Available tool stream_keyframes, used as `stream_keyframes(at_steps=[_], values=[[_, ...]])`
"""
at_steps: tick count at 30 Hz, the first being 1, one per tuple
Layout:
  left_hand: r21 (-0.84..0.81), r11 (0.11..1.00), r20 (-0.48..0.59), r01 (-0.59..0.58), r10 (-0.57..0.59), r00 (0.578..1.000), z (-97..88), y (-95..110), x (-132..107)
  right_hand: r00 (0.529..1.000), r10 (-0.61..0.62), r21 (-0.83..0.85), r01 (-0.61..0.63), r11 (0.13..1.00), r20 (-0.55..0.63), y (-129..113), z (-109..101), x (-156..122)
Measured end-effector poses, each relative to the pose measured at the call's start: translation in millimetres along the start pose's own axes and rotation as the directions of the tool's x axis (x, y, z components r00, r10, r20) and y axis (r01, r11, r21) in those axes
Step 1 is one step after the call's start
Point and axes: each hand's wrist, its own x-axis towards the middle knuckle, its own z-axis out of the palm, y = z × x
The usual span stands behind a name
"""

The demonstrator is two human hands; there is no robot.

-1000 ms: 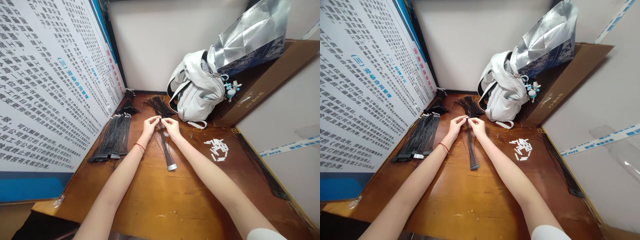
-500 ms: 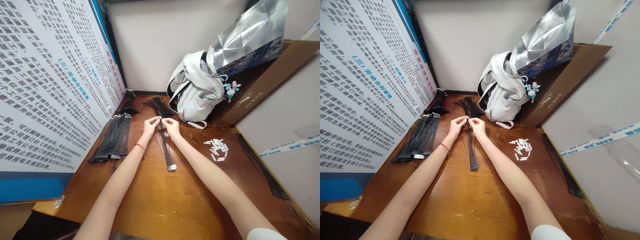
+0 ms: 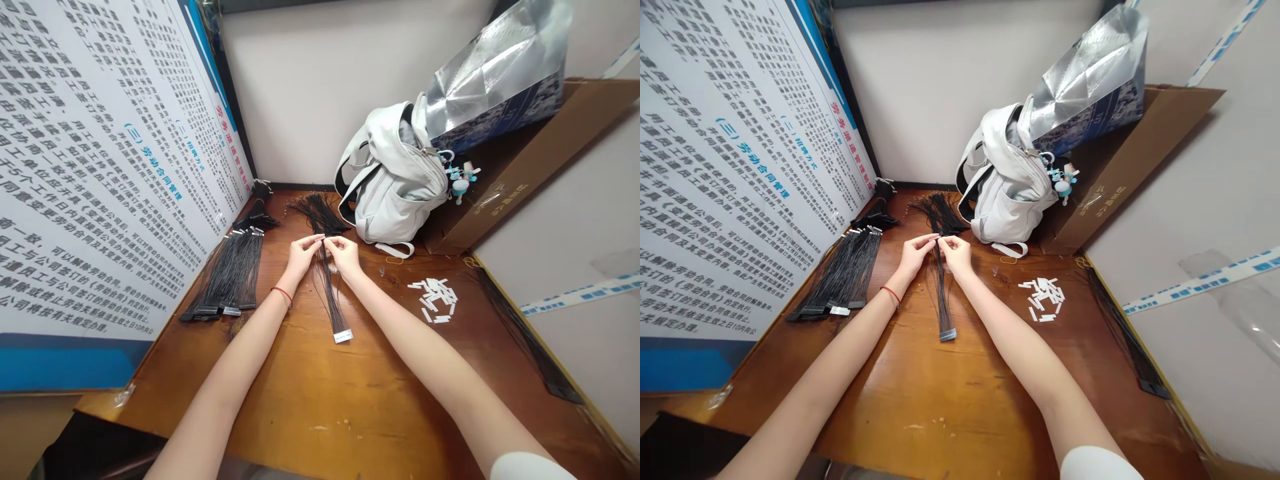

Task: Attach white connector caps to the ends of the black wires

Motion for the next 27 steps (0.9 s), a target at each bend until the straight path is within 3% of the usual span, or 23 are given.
stream_keyframes(at_steps=[13,17,20,23,25,27], values=[[0.008,1.0,-0.009,-0.007,0.007,1.0,-0.7,-1.5,-0.2,0.998,0.01,0.005,-0.01,1.0,0.069,0.2,-2.4,2.1],[-0.092,0.995,-0.141,0.026,-0.039,0.989,-2.2,-5.5,6.0,0.988,0.006,-0.214,0.028,0.976,0.156,-8.0,-0.8,-21.4],[-0.128,0.99,-0.243,0.054,-0.084,0.966,-2.0,-6.8,7.9,0.949,-0.069,-0.438,0.207,0.875,0.308,-17.9,-12.6,-51.1],[-0.009,0.997,-0.286,0.073,-0.073,0.956,-8.9,-2.3,1.6,0.902,-0.083,-0.549,0.329,0.769,0.424,-30.2,-40.2,-69.7],[0.203,0.975,-0.278,0.094,-0.035,0.96,-20.4,4.2,-7.9,0.902,-0.064,-0.618,0.342,0.708,0.426,-39.9,-61.6,-73.0],[0.458,0.885,-0.237,0.09,0.025,0.971,-34.6,12.8,-20.8,0.915,-0.086,-0.689,0.356,0.631,0.394,-49.7,-78.1,-74.9]])
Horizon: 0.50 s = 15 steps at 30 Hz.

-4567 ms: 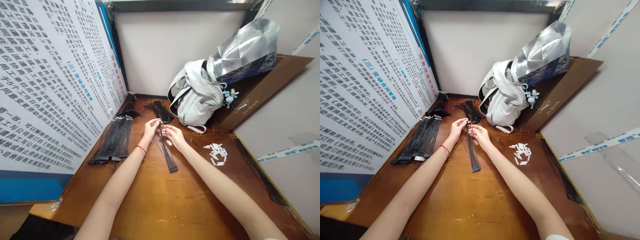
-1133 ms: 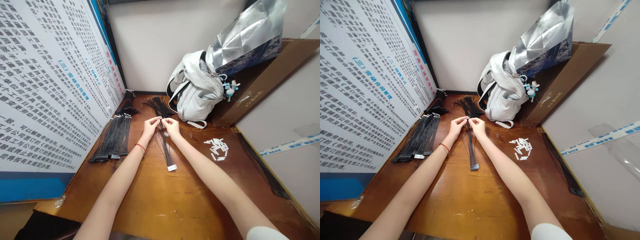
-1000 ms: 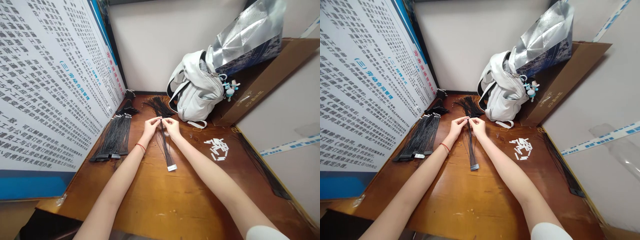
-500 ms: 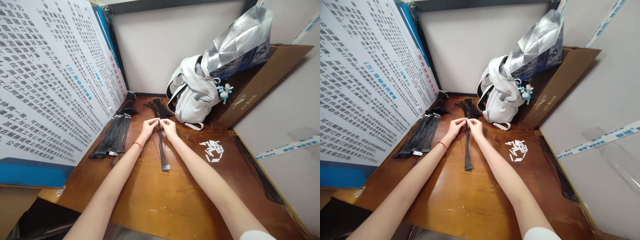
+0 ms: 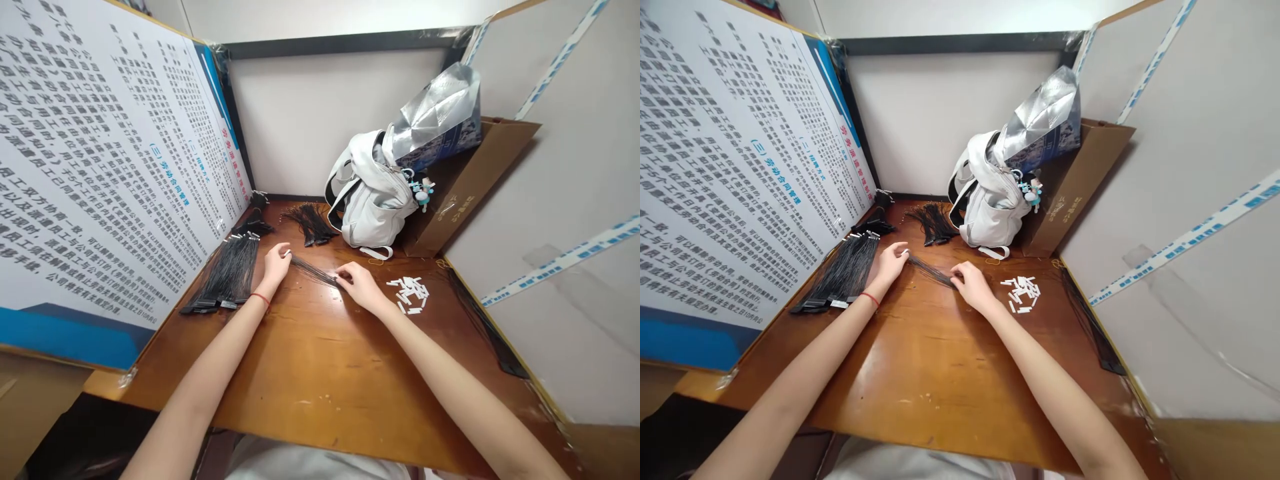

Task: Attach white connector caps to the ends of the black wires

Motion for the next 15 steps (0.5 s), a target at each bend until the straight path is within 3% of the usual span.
stream_keyframes(at_steps=[3,6,9,11,13,15], values=[[0.304,0.933,0.028,-0.193,0.194,0.981,-24.1,2.9,-19.6,0.994,-0.02,-0.217,-0.005,0.976,-0.111,-6.8,-9.3,-13.6],[0.489,0.756,0.237,-0.435,0.365,0.901,-31.5,11.0,-45.9,0.988,-0.057,-0.431,-0.011,0.902,-0.145,-24.8,1.4,-32.1],[0.556,0.598,0.46,-0.577,0.357,0.813,-25.7,20.7,-69.4,0.993,0.046,-0.548,-0.099,0.831,-0.111,-40.1,16.0,-47.4],[0.587,0.503,0.532,-0.634,0.35,0.771,-20.5,25.9,-77.9,0.984,0.152,-0.587,-0.181,0.789,-0.098,-45.5,20.4,-52.6],[0.627,0.42,0.575,-0.656,0.318,0.754,-16.7,29.5,-80.3,0.966,0.251,-0.607,-0.237,0.759,-0.064,-47.7,20.0,-54.2],[0.678,0.371,0.585,-0.635,0.251,0.771,-14.5,30.9,-79.0,0.942,0.335,-0.61,-0.273,0.744,-0.013,-47.4,16.9,-52.8]])
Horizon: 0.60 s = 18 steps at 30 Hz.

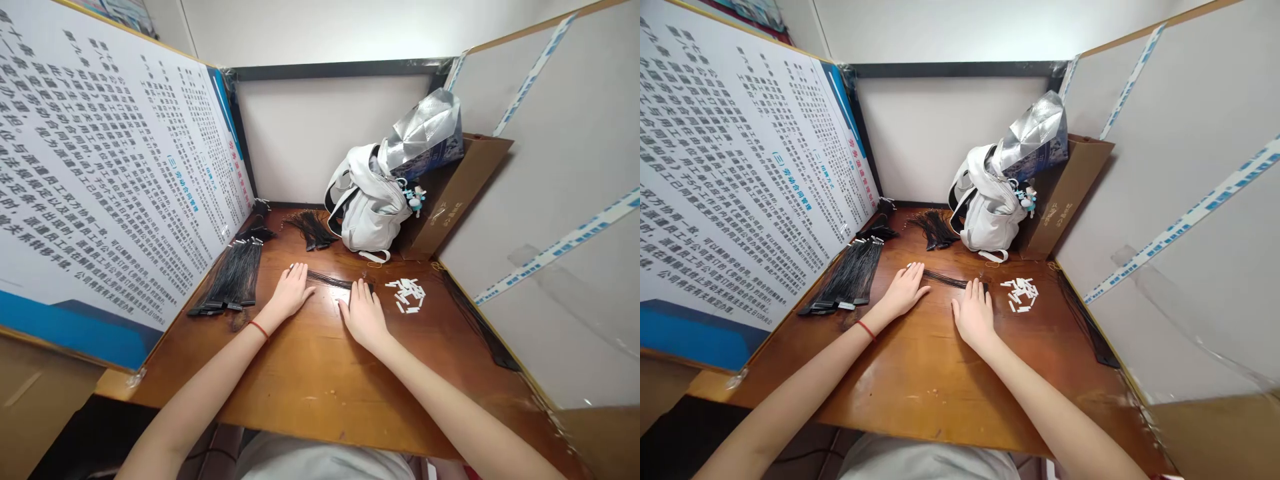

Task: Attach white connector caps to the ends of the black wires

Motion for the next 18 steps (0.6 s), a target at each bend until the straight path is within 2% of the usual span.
stream_keyframes(at_steps=[4,10,14,18], values=[[0.045,0.995,0.06,0.094,-0.096,0.994,2.5,-3.5,3.9,0.995,-0.003,0.034,-0.001,0.999,0.099,7.4,-4.5,13.0],[0.072,0.972,0.122,0.224,-0.231,0.965,1.3,-11.9,8.9,0.976,-0.17,0.072,0.161,0.984,0.136,18.2,-6.2,36.8],[0.07,0.971,0.165,0.227,-0.236,0.958,-2.9,-11.6,12.6,0.969,-0.201,0.078,0.191,0.978,0.147,21.0,-6.5,41.1],[0.017,0.976,0.155,0.219,-0.219,0.963,-0.1,-5.2,15.1,0.973,-0.175,0.028,0.172,0.985,0.148,12.8,-4.9,43.1]])
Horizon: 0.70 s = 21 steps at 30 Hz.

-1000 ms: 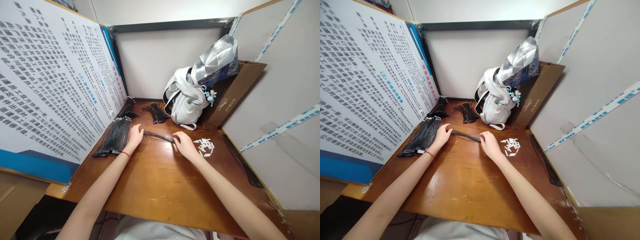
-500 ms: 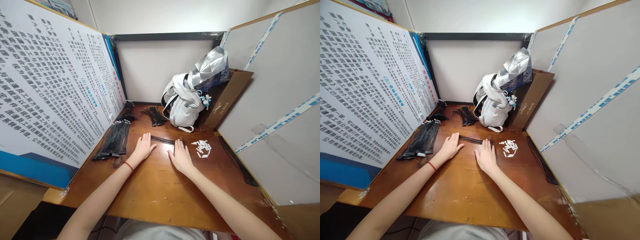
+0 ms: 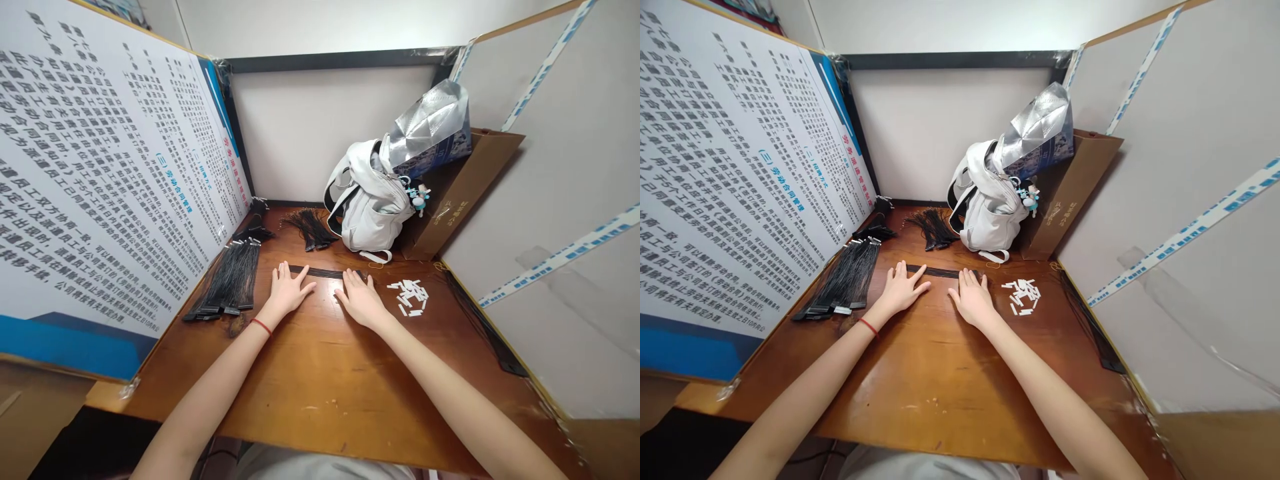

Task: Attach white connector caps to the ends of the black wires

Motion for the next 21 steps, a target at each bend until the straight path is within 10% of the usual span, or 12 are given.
stream_keyframes(at_steps=[10,21], values=[[-0.079,0.942,-0.038,-0.326,0.324,0.945,17.7,14.7,3.6,0.986,-0.169,-0.016,0.169,0.985,-0.009,-30.8,12.9,17.3],[-0.019,0.999,-0.036,-0.03,0.03,0.999,9.7,-12.9,-0.1,0.958,-0.114,-0.023,0.112,0.993,-0.262,20.0,10.3,11.5]])
